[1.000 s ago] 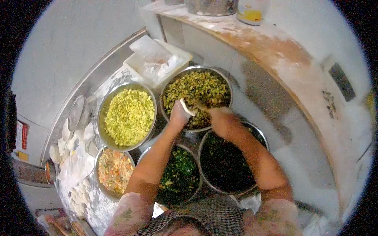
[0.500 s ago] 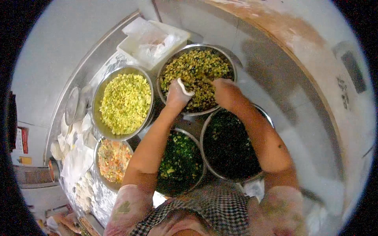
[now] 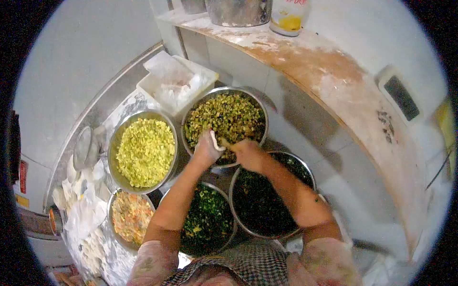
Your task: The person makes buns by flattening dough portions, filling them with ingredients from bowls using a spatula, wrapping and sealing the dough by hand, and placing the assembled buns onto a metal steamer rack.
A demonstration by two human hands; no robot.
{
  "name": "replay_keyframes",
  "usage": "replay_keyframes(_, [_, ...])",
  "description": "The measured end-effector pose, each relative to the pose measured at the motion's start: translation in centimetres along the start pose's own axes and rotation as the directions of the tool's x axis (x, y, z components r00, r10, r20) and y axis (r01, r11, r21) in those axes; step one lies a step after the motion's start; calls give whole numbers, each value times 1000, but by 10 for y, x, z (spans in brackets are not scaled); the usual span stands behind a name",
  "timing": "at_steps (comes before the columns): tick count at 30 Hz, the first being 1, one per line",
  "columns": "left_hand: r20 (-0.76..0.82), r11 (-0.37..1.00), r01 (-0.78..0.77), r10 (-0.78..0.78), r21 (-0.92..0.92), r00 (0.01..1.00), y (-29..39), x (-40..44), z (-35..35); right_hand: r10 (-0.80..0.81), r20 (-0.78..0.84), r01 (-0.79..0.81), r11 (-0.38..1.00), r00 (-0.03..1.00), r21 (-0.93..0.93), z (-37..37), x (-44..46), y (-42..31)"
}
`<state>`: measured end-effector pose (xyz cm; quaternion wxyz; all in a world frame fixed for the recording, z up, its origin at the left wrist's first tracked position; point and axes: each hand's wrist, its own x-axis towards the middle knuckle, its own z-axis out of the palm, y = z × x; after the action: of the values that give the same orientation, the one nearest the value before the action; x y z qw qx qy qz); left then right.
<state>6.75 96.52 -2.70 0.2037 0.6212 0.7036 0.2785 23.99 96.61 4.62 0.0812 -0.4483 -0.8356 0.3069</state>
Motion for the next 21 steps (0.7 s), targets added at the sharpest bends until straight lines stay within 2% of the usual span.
replay_keyframes(1, [-17,1000,-23,23,6,1000,-1,0,0,-124,-84,128,991,989,36,12,-2,-4])
replay_keyframes(2, [-54,1000,-29,28,-10,998,-3,-1,0,-101,-110,108,993,989,54,23,-5,-7])
replay_keyframes(5, [-145,991,-123,115,-44,983,-10,-1,-2,-149,-92,143,988,985,-61,15,-9,-12])
replay_keyframes(6, [-120,992,-76,64,-96,991,-9,1,-4,-44,40,46,998,998,-46,-3,-6,-16])
replay_keyframes(9, [-68,997,52,-56,-59,996,-10,10,-7,66,-114,-71,996,991,-47,-11,12,7])
replay_keyframes(12, [-123,998,-25,17,-62,992,-16,12,-3,55,125,-79,978,991,193,-6,15,0])
replay_keyframes(13, [-150,997,-51,42,-57,988,-19,9,0,-11,43,6,995,999,103,-3,9,-14])
replay_keyframes(15, [-228,990,-131,115,-56,967,-19,4,-4,-12,-6,12,996,1000,-89,11,-1,-29])
replay_keyframes(17, [-287,979,-198,174,-57,942,-19,2,-10,-135,-107,107,966,985,-237,15,-12,-33])
replay_keyframes(18, [-302,982,-136,92,-130,949,-17,1,-11,-203,-153,147,938,967,-315,13,-15,-33])
replay_keyframes(21, [-323,849,-259,111,-460,940,-57,16,8,-185,-112,167,975,976,-149,-20,-16,-18])
